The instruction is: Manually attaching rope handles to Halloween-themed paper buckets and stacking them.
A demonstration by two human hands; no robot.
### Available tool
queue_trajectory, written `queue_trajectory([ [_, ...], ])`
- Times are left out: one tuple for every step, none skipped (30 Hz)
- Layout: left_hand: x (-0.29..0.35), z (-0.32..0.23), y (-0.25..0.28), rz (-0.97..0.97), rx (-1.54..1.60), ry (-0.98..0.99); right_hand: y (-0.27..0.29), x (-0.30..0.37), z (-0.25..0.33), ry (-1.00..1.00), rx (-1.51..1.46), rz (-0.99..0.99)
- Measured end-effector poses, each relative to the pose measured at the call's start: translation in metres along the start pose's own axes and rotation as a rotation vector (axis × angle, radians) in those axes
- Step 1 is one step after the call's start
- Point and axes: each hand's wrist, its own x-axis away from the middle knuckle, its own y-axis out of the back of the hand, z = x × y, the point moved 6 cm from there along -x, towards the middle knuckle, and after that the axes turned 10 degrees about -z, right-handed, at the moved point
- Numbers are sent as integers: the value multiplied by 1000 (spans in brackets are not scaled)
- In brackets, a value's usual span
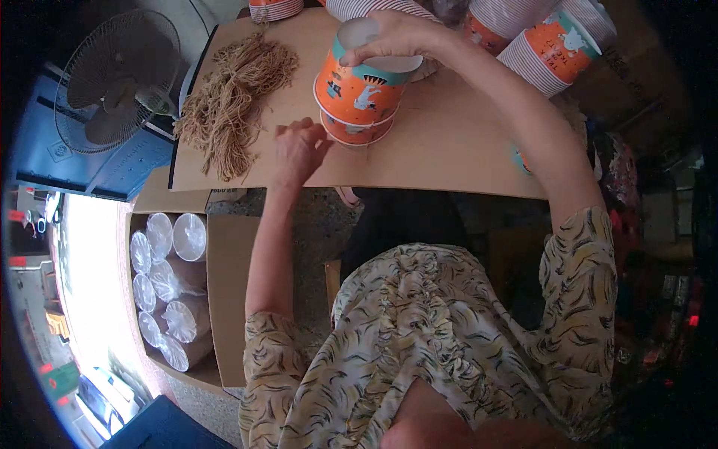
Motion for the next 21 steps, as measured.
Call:
queue_trajectory([
  [-4,6,5,-19,-34,-26,-1,3,3,8,0,3],
  [-9,10,10,-38,-69,-53,0,7,5,13,37,-38],
  [-13,13,12,-27,-130,-81,1,10,7,20,74,-80],
  [-19,14,14,-30,-134,-77,0,16,11,26,74,-79],
  [-25,13,18,-51,-193,-104,1,23,14,16,90,-116],
  [-29,11,20,-73,-253,-131,2,26,18,6,105,-153],
  [-34,10,18,-32,-276,-112,2,28,20,8,105,-155],
  [-35,9,20,-34,-278,-113,0,29,23,23,105,-135],
  [-36,6,22,-56,-280,-156,-2,29,26,37,105,-115],
  [-35,4,23,-77,-283,-198,-2,30,30,38,104,-115],
  [-32,5,23,-76,-284,-197,-4,31,34,18,127,-101],
  [-26,5,21,-46,-286,-195,-6,31,37,-1,149,-87],
  [-24,2,20,-17,-284,-202,-6,29,34,-5,149,-91],
  [-22,0,21,-17,-284,-207,-7,23,26,-41,153,-91],
  [-18,-5,23,-19,-272,-249,-8,18,19,-77,156,-90],
  [-14,-9,26,-18,-263,-286,-11,8,9,-76,154,-89],
  [-14,-15,28,-20,-259,-295,-13,3,-4,-103,71,-40],
  [-15,-22,29,1,-153,-293,-15,-1,-18,-130,-13,7],
  [-11,-25,31,26,-54,-277,-17,-2,-15,-128,-15,10],
  [-7,-29,33,23,-24,-262,-18,-2,-10,-84,37,-22],
  [-5,-28,29,24,-24,-262,-20,-2,-6,-42,89,-56],
])
